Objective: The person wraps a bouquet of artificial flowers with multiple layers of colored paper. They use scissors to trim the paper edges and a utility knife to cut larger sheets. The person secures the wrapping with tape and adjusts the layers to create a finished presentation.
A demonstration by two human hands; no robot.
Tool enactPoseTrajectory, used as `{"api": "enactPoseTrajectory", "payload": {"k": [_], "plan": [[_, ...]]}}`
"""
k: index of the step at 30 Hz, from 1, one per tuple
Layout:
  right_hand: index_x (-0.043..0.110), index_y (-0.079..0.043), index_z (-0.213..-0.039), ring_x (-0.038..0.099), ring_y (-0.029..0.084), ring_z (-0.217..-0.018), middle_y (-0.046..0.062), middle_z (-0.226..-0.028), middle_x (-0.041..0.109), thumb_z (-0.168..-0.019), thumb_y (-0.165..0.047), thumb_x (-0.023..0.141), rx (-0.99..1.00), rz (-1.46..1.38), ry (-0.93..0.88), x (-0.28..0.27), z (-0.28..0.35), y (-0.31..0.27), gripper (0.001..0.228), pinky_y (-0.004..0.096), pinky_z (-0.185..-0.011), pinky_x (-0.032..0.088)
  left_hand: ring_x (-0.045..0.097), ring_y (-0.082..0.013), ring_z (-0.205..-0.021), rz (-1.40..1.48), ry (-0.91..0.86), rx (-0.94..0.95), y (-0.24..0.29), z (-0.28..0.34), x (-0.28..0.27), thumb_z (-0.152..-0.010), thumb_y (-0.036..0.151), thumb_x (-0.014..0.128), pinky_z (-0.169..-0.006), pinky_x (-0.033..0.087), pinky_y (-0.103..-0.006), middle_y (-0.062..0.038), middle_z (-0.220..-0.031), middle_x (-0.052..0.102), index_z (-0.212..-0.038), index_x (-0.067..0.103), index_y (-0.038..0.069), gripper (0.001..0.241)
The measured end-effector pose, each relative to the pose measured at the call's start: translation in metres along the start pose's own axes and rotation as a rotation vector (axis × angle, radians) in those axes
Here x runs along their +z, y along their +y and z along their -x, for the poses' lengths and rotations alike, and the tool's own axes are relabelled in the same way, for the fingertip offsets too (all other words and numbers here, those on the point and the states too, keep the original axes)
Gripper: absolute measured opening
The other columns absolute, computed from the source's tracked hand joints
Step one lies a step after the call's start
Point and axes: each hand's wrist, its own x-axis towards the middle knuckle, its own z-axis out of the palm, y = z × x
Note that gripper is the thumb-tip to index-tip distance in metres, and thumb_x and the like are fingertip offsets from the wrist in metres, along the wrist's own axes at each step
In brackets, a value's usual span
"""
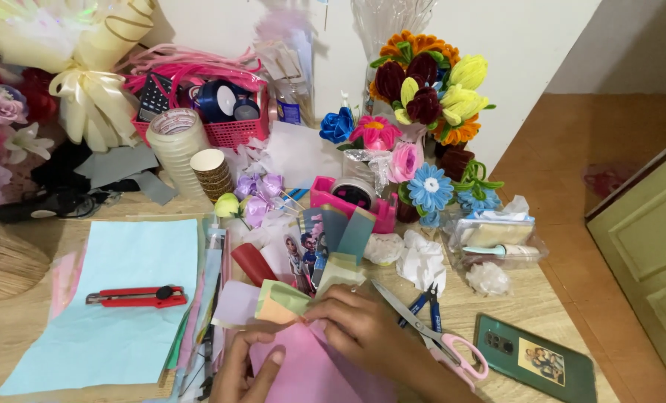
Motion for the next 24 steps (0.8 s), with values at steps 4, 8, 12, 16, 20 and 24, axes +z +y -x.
{"api": "enactPoseTrajectory", "payload": {"k": [4, 8, 12, 16, 20, 24], "plan": [[0.068, -0.011, -0.111, 0.063, 0.026, -0.095, 0.005, -0.103, 0.067, -0.099, -0.012, 0.054, -0.007, 0.093, -0.186, 0.028, -0.001, 0.021, 0.019, 0.039, -0.082, 0.043, 0.035, -0.0099, -0.038, -0.059, 0.006, 0.137, -0.001, 0.001, -0.002, -0.087, 0.026, 0.069, -0.038, 0.025, -0.0248, 0.010, -0.072, 0.062, -0.099, 0.069, 0.028, 0.012], [0.065, -0.016, -0.121, 0.059, 0.026, -0.091, 0.003, -0.112, 0.070, -0.100, -0.014, 0.051, 0.010, 0.164, -0.195, 0.037, 0.006, 0.029, 0.026, 0.040, -0.078, 0.037, 0.072, -0.0125, -0.092, 0.070, -0.136, 0.297, 0.002, -0.002, -0.011, -0.092, 0.023, 0.062, -0.075, 0.046, -0.0253, 0.006, -0.113, 0.083, -0.103, 0.075, 0.022, 0.017], [0.066, -0.021, -0.133, 0.051, 0.026, -0.092, -0.001, -0.110, 0.063, -0.099, -0.009, 0.050, 0.054, 0.136, -0.267, 0.039, 0.013, 0.037, 0.039, 0.042, -0.081, 0.033, 0.071, -0.0250, -0.121, 0.267, -0.240, 0.607, 0.017, -0.001, -0.017, -0.096, 0.007, 0.055, -0.103, 0.051, -0.0357, -0.011, -0.121, 0.079, -0.102, 0.074, 0.010, 0.020], [0.067, -0.024, -0.131, 0.051, 0.021, -0.090, -0.002, -0.094, 0.053, -0.099, -0.010, 0.047, 0.147, 0.049, -0.379, 0.025, 0.006, 0.029, 0.040, 0.040, -0.082, 0.030, 0.067, -0.0248, -0.124, 0.226, -0.302, 0.651, 0.007, -0.007, -0.012, -0.100, 0.011, 0.050, -0.107, 0.048, -0.0366, -0.008, -0.118, 0.078, -0.107, 0.076, 0.010, 0.027], [0.069, -0.023, -0.102, 0.054, 0.015, -0.090, -0.007, -0.098, 0.065, -0.106, -0.028, 0.050, 0.138, -0.014, -0.304, 0.020, 0.005, 0.026, 0.020, 0.036, -0.082, 0.025, 0.069, -0.0244, -0.124, 0.220, -0.338, 0.623, 0.014, -0.005, -0.012, -0.099, 0.011, 0.051, -0.111, 0.046, -0.0384, -0.010, -0.125, 0.077, -0.118, 0.076, 0.007, 0.031], [0.063, -0.020, -0.092, 0.055, 0.014, -0.089, -0.007, -0.091, 0.062, -0.105, -0.022, 0.050, 0.140, -0.107, -0.238, 0.020, 0.007, 0.026, 0.018, 0.034, -0.086, 0.024, 0.066, -0.0259, -0.129, 0.268, -0.304, 0.599, 0.003, -0.005, -0.009, -0.097, 0.006, 0.053, -0.112, 0.046, -0.0388, -0.012, -0.131, 0.075, -0.123, 0.075, 0.005, 0.033]]}}
